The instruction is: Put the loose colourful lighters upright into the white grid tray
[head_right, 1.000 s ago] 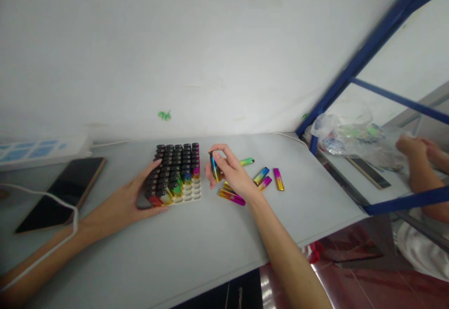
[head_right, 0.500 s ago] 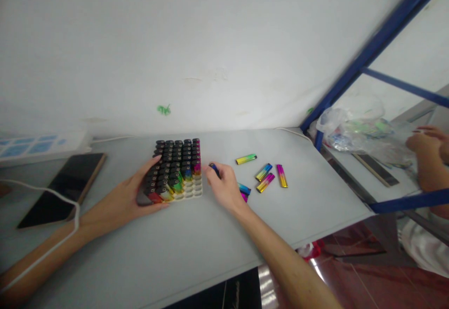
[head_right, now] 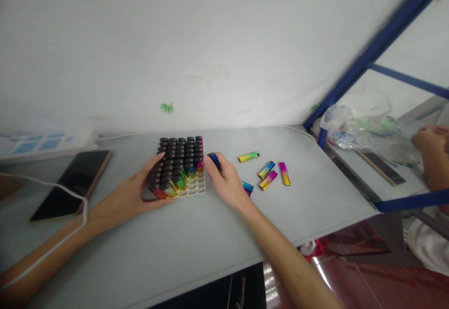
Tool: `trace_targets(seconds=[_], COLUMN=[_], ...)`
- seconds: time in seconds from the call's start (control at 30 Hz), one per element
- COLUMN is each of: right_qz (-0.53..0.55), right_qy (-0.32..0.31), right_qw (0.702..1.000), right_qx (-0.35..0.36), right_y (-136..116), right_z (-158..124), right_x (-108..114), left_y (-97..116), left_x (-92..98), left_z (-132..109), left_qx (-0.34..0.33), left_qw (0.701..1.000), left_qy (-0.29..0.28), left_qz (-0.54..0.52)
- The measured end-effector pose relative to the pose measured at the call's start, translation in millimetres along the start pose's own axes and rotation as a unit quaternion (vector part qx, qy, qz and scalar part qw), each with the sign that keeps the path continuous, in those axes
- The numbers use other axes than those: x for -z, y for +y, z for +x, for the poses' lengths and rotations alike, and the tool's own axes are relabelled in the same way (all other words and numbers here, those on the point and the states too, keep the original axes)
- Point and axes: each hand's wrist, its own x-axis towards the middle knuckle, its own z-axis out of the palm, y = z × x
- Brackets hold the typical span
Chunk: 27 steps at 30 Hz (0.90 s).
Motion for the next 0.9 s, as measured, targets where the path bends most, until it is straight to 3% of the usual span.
trace_targets(seconds=[0.1,0.23,0.4,0.63,0.9], right_qz=[-0.017,-0.137,-0.183,-0.231,-0.332], right_qy=[-0.012,0.011,-0.049,-0.115,-0.179], right_qw=[0.999,0.985,0.978,0.957,0.918], right_qx=[0.050,0.103,0.088,0.131,0.120], right_y=[-7,-18,-15,-4,-17], right_z=[0,-1,-5,-2,9], right_x=[9,17,10,4,6], left_y=[-2,-4,-3,-2,2], left_x=[-0.8,-1.2,-0.5,-0.3,0.4], left_z=[0,-2,-3,-2,-2], left_qx=[0.000,-0.015,-0.025,-0.019,-0.029], left_qw=[1.000,1.000,0.999,1.000,0.999], left_qy=[-0.002,-0.007,-0.005,-0.009,-0.004], left_qz=[0.004,0.015,0.027,0.021,0.015])
